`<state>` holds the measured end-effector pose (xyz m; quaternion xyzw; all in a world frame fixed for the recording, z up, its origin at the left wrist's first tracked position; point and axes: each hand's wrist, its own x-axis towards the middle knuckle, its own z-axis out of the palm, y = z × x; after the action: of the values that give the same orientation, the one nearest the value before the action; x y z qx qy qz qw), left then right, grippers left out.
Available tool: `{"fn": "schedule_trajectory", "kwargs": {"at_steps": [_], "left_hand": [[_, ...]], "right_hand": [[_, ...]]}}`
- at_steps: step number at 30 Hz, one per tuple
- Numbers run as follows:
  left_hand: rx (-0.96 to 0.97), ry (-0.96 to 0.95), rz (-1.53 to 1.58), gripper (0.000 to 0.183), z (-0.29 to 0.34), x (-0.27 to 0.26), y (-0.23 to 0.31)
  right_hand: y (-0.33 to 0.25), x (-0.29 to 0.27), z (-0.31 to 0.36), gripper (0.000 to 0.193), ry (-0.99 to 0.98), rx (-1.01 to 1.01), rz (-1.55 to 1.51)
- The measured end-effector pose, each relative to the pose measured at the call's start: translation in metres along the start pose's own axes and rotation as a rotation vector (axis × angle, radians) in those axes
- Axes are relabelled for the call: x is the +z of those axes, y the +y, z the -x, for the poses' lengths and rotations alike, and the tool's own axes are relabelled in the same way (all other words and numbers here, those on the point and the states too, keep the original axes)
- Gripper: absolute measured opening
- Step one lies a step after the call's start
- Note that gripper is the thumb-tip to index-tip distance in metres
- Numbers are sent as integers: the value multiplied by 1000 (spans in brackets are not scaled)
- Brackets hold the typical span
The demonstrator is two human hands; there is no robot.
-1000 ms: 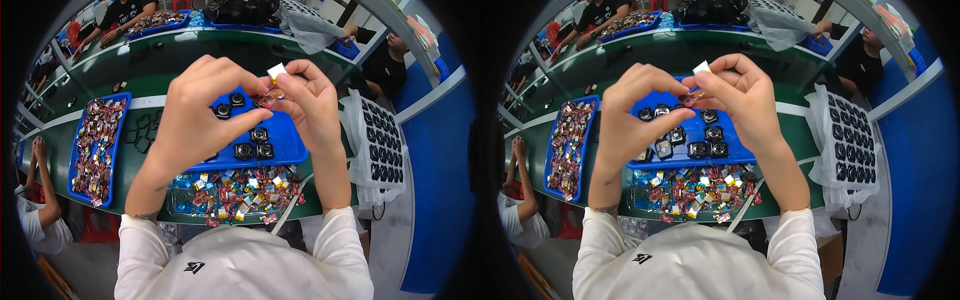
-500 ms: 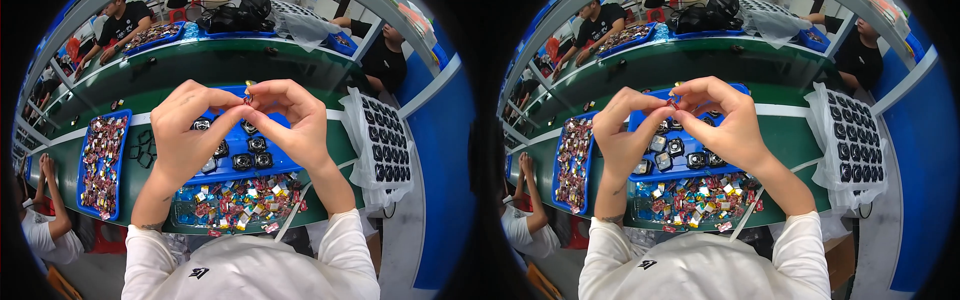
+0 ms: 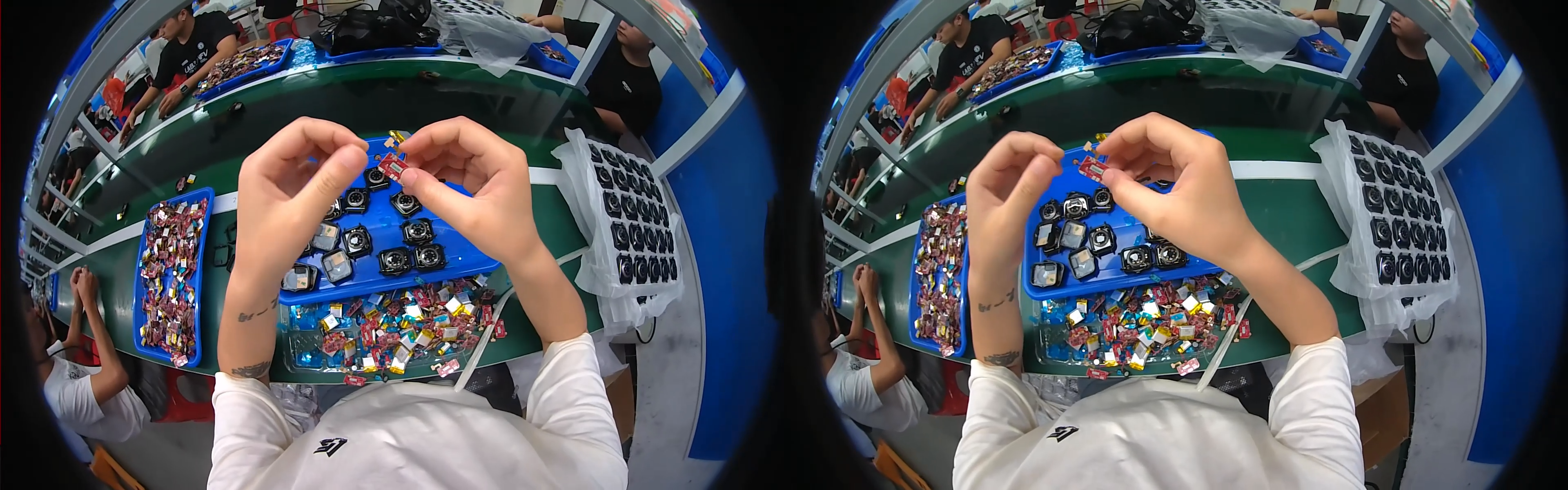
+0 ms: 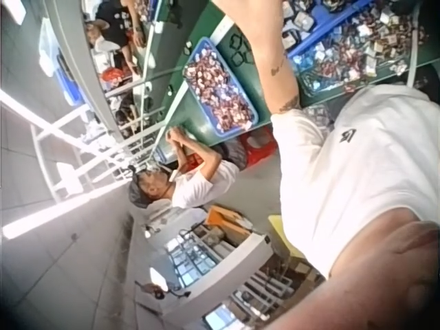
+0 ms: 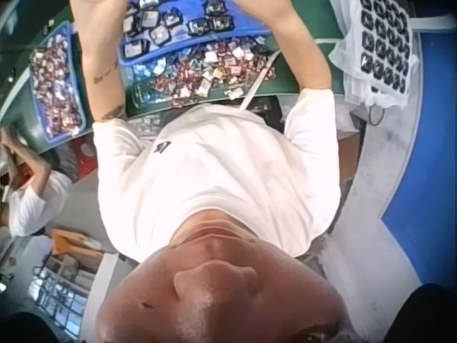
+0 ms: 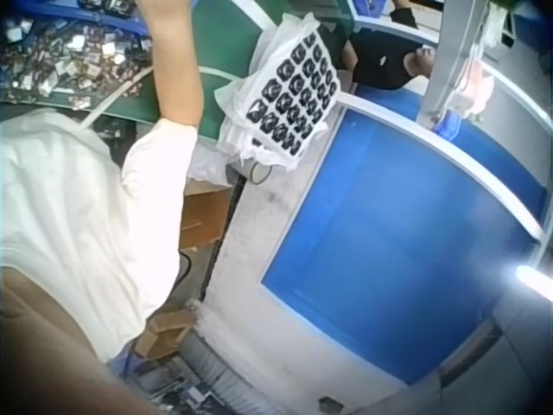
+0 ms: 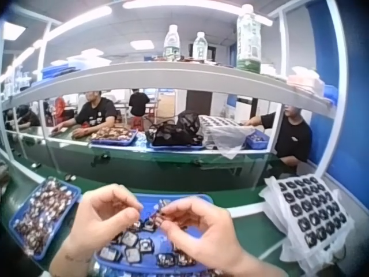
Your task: The worker is assembling small electronic speaker components by picking parts from trays and manually fitting them together.
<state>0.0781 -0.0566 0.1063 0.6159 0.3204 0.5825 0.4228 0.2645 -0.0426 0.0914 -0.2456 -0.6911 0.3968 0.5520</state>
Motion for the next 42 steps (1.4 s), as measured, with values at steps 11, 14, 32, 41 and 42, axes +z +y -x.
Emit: {"fn": "schedule_trajectory", "kwargs": {"at_steps": [11, 14, 32, 41, 42], "left_hand": [[619, -64, -831, 19, -1, -1, 2], [417, -86, -638, 14, 5, 2, 1], [34, -94, -243, 13, 4, 5, -5], [-14, -256, 81, 9, 5, 3, -4], [-16, -258, 82, 9, 5, 3, -5]], "right_hand": [[-15, -20, -7, 18, -177, 296, -141], [-11, -16, -6, 14, -80, 207, -94], [-5, -13, -1, 9, -88, 23, 11], [3, -13, 2, 25, -207, 240, -501], [2, -12, 2, 25, -205, 242, -502]]}}
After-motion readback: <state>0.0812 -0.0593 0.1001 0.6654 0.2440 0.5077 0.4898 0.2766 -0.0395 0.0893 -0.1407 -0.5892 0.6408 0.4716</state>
